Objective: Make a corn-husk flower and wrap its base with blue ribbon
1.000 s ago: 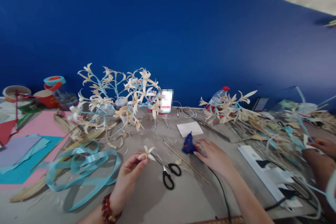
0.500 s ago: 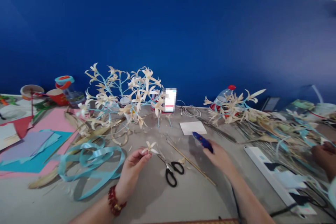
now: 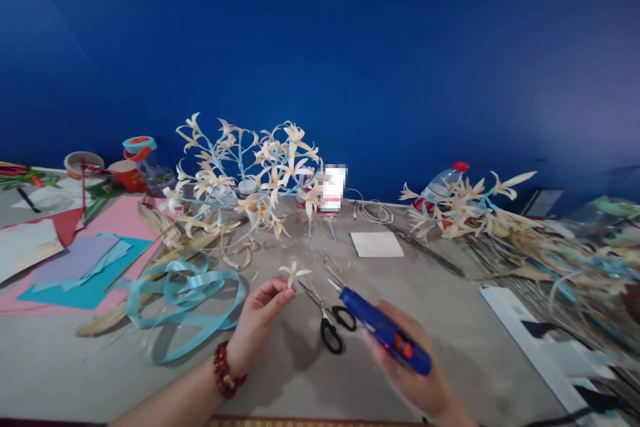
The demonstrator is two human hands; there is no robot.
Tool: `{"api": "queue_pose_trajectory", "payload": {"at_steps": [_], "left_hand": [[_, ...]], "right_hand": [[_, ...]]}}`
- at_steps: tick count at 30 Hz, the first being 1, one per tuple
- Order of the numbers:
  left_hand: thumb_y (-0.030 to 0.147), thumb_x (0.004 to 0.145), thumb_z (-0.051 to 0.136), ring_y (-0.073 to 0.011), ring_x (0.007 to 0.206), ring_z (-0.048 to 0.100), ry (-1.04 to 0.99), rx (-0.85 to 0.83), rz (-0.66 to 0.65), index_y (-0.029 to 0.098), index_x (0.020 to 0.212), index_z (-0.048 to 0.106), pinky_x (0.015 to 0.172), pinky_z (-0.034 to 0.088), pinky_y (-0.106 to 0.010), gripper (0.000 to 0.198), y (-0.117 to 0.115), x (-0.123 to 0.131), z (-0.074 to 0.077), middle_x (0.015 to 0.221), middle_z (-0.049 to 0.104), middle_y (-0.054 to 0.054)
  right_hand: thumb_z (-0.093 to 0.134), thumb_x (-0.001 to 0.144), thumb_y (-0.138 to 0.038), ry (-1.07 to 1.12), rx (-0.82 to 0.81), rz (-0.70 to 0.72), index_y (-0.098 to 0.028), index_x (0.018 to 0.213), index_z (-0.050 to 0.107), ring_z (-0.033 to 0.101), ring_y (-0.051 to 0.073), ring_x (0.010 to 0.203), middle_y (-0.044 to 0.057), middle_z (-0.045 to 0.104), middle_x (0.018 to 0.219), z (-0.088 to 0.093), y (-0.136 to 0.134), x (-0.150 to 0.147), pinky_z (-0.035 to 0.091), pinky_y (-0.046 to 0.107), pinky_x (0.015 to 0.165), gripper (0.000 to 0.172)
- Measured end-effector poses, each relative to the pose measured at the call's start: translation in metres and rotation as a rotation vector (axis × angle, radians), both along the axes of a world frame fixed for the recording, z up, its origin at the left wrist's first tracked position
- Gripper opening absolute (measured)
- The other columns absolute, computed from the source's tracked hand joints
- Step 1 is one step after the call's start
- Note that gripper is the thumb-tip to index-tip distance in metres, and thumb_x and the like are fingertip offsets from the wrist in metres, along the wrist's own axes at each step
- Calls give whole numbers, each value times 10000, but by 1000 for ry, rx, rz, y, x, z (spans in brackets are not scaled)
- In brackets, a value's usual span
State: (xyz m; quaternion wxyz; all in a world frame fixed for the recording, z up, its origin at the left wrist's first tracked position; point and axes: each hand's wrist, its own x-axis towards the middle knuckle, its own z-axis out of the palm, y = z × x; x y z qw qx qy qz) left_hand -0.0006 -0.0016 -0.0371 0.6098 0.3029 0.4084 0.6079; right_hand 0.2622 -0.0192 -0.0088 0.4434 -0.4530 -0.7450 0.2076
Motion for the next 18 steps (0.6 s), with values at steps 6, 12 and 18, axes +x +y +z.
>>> {"api": "queue_pose_trajectory", "payload": {"at_steps": [6, 12, 18], "left_hand": [[316, 693, 827, -133, 710, 562, -124, -47, -63, 157, 704, 700, 727, 443, -247, 204, 1, 0, 3, 723, 655, -17], [331, 684, 834, -138, 697, 566, -136, -50, -75, 155, 709, 703, 727, 448, -261, 221, 1, 0, 5, 726, 657, -20], [318, 691, 832, -134, 697, 561, -154, -67, -84, 152, 705, 699, 724, 446, -254, 213, 0, 1, 6, 722, 650, -21]], "right_hand": [[548, 846, -233, -165, 148, 150, -242, 1128, 555, 710, 254, 829, 89, 721, 974, 14, -5, -49, 573, 324, 694, 283], [530, 856, -246, -207, 126, 119, -233, 1021, 552, 692, 240, 762, 88, 708, 895, 10, 0, -63, 548, 316, 650, 167], [532, 863, -267, -221, 140, 102, -233, 1059, 537, 690, 248, 770, 94, 704, 914, 5, 1, -62, 537, 317, 641, 198]]}}
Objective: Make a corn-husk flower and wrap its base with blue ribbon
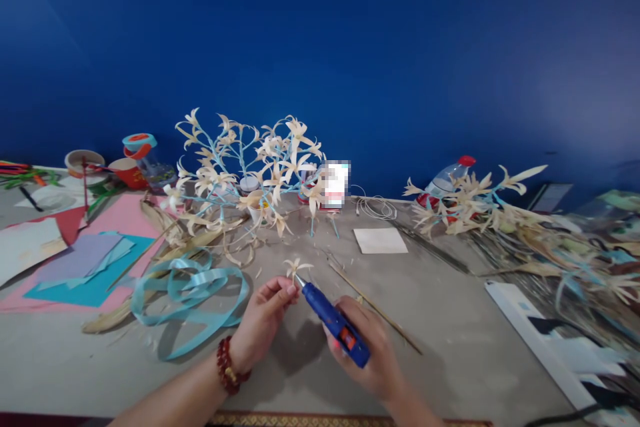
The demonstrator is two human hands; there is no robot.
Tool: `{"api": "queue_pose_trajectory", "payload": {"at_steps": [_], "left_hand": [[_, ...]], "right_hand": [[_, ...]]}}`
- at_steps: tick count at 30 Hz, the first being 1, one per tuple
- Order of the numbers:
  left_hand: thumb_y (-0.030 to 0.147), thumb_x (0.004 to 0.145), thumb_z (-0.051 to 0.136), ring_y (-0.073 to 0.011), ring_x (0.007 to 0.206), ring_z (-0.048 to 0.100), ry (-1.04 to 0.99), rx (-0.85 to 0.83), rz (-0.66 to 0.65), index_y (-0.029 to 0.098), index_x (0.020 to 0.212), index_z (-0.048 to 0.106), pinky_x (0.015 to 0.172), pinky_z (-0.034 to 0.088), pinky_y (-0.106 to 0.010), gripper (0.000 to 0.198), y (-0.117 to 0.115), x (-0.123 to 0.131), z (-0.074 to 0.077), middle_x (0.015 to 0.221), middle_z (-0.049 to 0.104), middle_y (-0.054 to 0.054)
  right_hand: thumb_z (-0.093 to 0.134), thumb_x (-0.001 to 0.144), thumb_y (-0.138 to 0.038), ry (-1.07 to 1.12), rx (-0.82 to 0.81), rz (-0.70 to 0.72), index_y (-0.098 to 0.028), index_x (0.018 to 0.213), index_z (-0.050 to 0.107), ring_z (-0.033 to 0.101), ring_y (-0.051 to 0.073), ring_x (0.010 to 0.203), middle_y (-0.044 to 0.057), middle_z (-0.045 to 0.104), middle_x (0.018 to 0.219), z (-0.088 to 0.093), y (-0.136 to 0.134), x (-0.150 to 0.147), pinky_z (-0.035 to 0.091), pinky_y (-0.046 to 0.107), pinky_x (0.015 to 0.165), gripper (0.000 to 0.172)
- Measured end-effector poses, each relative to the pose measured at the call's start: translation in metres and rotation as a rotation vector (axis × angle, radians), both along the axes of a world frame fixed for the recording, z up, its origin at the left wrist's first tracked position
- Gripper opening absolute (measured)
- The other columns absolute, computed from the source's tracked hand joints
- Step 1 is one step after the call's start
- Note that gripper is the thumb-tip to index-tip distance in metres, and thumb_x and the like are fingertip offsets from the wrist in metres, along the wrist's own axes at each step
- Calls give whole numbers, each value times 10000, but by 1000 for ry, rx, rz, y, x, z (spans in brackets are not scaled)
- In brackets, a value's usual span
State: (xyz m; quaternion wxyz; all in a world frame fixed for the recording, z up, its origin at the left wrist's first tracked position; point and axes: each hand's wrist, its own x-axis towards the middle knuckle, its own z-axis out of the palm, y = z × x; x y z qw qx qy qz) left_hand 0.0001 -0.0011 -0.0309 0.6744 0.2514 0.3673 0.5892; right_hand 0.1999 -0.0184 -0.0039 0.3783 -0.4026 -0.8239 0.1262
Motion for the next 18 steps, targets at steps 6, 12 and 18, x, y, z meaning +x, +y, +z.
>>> {"api": "queue_pose_trajectory", "payload": {"at_steps": [6, 12, 18], "left_hand": [[317, 690, 834, -131, 688, 553, -1, 3, 4, 148, 709, 703, 709, 444, -252, 215, 0, -1, 0, 719, 642, -20], [309, 695, 832, -127, 686, 552, -9, 9, -2, 146, 700, 705, 712, 438, -249, 207, 0, -1, 2, 708, 639, -13], [329, 692, 832, -132, 691, 553, 1, 6, -15, 152, 701, 704, 717, 437, -256, 218, 0, -1, 2, 704, 636, -11]], "right_hand": [[537, 858, -277, -20, 16, -7, -226, 1049, 546, 688, 246, 729, 93, 703, 887, -2, 0, 0, 543, 318, 622, 197], [528, 876, -271, -22, 41, -31, -223, 1040, 522, 679, 231, 725, 83, 697, 889, -4, 2, -2, 545, 321, 618, 172], [523, 884, -314, -21, 3, -25, -242, 996, 525, 679, 227, 748, 61, 685, 861, -5, 2, -1, 539, 316, 620, 133]]}}
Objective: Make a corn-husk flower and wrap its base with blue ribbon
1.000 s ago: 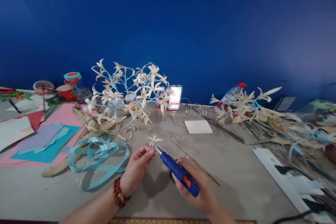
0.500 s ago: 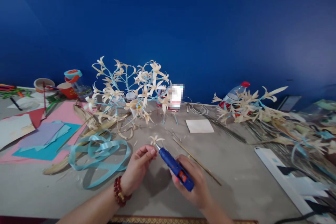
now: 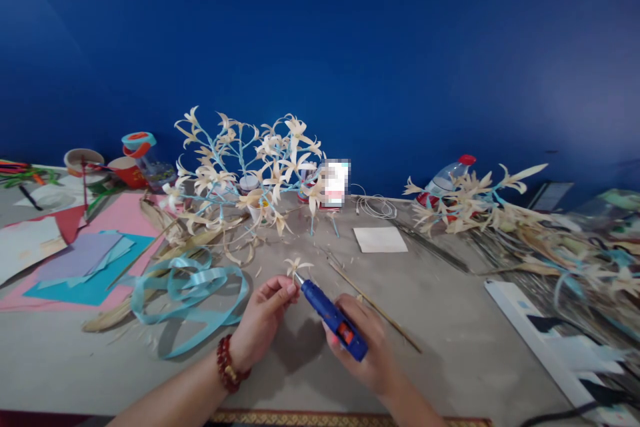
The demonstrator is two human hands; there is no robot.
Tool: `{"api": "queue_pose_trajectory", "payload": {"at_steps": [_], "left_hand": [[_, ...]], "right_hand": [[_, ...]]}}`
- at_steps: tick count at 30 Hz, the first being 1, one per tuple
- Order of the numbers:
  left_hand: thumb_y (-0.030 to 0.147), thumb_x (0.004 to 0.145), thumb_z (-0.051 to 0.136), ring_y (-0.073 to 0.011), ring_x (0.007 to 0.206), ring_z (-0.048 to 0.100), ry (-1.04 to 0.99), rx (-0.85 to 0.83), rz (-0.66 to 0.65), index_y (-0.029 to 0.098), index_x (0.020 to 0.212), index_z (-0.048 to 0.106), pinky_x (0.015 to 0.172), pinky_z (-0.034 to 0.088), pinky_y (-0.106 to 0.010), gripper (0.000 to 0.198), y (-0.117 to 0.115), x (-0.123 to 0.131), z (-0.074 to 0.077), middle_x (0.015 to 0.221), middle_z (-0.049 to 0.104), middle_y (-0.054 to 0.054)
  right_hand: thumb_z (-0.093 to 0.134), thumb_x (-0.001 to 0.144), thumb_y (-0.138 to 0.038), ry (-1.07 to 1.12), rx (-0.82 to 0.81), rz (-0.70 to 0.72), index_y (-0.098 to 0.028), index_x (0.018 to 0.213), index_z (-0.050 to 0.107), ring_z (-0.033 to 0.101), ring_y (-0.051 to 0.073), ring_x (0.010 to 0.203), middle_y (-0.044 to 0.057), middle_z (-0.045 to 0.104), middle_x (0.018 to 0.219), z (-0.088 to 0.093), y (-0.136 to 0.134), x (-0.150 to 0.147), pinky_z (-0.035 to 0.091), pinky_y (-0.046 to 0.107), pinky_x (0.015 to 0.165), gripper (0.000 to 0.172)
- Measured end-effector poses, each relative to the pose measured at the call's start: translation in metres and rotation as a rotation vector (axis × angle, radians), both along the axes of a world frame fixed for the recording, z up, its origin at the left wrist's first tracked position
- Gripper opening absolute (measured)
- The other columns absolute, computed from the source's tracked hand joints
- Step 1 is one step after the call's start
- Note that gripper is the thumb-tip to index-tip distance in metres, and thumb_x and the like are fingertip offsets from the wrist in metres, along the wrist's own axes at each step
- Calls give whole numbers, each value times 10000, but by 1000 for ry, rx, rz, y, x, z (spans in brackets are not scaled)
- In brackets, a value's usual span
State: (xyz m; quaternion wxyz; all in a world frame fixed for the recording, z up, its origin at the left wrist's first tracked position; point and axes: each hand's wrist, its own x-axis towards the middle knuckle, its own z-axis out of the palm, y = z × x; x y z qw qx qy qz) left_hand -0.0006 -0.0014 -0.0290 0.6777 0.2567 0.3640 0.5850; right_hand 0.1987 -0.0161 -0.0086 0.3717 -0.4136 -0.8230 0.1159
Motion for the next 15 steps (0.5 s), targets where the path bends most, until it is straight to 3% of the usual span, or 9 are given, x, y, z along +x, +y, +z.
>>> {"api": "queue_pose_trajectory", "payload": {"at_steps": [15], "left_hand": [[298, 706, 827, -120, 685, 546, -24, 0, 3, 146, 704, 710, 709, 437, -237, 192, 0, 0, -1, 703, 634, -10]], "right_hand": [[534, 846, -255, -14, -34, 8, -238, 987, 499, 663, 235, 728, 57, 669, 850, -2, 1, 0, 513, 323, 626, 146]]}}
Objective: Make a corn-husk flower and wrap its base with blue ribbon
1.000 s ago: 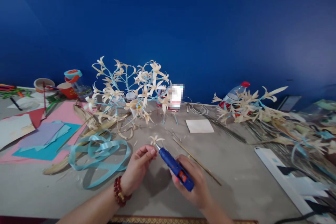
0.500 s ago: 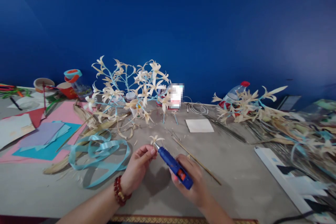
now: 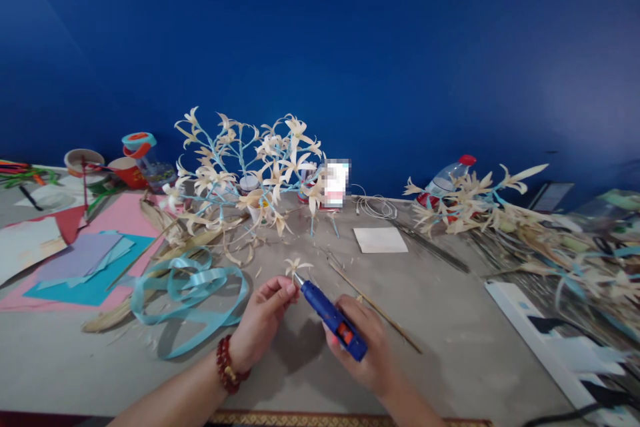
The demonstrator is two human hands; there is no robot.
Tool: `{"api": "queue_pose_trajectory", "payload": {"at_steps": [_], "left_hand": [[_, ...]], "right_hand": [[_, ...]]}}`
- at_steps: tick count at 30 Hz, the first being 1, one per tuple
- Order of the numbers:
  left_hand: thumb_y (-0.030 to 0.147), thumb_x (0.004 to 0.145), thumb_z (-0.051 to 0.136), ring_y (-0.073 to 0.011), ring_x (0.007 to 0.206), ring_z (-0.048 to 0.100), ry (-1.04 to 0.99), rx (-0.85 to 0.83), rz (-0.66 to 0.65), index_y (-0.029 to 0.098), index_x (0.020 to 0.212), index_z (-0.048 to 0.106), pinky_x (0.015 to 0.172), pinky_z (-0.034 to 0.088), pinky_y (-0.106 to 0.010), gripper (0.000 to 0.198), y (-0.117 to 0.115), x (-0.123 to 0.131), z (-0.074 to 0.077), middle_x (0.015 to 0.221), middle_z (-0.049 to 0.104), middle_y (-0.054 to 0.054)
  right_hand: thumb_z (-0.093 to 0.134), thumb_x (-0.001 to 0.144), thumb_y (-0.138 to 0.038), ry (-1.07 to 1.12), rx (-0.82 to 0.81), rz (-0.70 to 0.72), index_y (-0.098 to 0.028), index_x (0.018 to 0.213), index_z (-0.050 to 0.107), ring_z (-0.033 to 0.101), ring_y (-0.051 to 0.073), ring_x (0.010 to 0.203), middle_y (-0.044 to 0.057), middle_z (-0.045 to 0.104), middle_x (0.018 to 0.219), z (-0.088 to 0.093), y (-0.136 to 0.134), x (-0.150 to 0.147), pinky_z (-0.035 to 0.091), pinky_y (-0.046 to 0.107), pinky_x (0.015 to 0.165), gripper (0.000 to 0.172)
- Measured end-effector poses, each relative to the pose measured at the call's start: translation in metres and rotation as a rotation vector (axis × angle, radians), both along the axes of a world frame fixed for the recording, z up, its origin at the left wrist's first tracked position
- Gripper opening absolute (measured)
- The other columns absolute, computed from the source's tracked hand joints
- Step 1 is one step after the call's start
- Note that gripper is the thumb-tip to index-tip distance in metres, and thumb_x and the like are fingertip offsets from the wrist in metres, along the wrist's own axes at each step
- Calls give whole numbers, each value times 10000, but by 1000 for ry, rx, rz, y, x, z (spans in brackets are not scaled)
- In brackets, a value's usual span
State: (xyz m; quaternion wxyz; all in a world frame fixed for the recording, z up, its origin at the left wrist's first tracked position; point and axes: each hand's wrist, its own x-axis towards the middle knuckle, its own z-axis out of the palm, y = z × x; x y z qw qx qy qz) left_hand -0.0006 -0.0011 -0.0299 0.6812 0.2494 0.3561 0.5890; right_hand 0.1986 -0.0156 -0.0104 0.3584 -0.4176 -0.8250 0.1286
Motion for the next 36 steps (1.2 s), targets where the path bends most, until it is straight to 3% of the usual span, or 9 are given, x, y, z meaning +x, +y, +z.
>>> {"api": "queue_pose_trajectory", "payload": {"at_steps": [13, 36], "left_hand": [[296, 728, 815, -128, 700, 548, -23, 9, -21, 146, 716, 700, 723, 435, -249, 189, 0, -1, -2, 717, 638, -16], [297, 734, 809, -119, 673, 521, -30, 4, -45, 142, 721, 706, 683, 418, -227, 187, 1, -1, -3, 689, 616, -14]], "right_hand": [[517, 856, -262, -11, -4, 17, -229, 919, 485, 622, 206, 667, 27, 622, 771, -2, -1, 0, 475, 300, 583, 78], [536, 862, -259, -9, 23, 8, -223, 982, 516, 649, 214, 698, 49, 662, 828, -2, 2, 2, 490, 295, 614, 127]]}}
